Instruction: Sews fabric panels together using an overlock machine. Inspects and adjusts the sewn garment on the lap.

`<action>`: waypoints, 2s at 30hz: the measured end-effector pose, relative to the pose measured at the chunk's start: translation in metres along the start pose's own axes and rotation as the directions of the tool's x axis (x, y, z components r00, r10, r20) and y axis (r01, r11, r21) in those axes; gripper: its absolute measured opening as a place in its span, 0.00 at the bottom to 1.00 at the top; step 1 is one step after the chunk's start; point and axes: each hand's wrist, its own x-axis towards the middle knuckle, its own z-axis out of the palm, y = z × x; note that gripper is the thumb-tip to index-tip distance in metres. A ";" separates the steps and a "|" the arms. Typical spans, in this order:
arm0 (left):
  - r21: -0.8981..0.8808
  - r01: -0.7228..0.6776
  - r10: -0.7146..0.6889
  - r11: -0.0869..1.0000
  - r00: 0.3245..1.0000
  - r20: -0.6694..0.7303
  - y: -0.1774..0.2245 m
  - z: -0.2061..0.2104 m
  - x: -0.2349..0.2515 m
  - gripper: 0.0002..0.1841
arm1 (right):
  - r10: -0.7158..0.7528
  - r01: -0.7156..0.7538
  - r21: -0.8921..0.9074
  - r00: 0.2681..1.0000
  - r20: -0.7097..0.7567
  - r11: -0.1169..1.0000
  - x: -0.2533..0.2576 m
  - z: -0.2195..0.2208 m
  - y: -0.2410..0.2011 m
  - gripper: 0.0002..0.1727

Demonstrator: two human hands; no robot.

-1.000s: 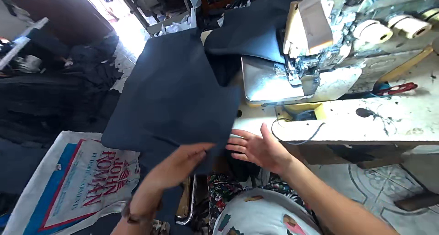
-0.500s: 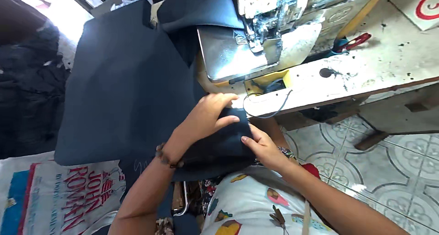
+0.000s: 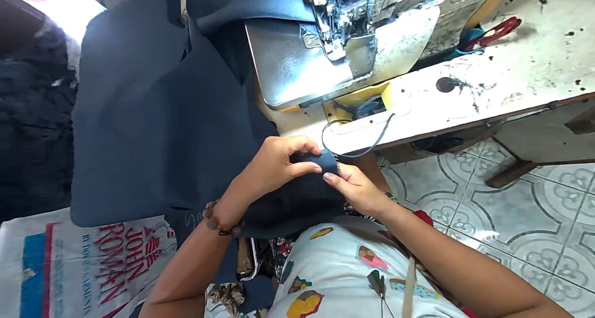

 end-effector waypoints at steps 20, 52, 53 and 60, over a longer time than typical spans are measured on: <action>-0.064 -0.061 0.063 0.996 0.998 0.020 0.011 0.000 0.000 0.06 | -0.015 0.008 0.082 0.996 0.085 0.997 -0.002 -0.001 -0.012 0.13; -0.125 0.115 -0.157 0.985 0.897 -0.412 -0.023 -0.116 -0.133 0.03 | -0.289 0.112 -0.364 0.829 -0.479 0.924 -0.043 -0.117 -0.044 0.09; -0.123 0.128 -0.169 0.984 0.888 -0.428 -0.021 -0.115 -0.133 0.03 | -0.283 0.107 -0.360 0.829 -0.482 0.927 -0.043 -0.118 -0.042 0.10; 0.325 0.370 -0.158 0.870 0.835 -0.527 0.010 -0.136 -0.105 0.10 | -0.259 0.244 -0.580 0.964 0.059 0.777 -0.062 -0.104 -0.064 0.14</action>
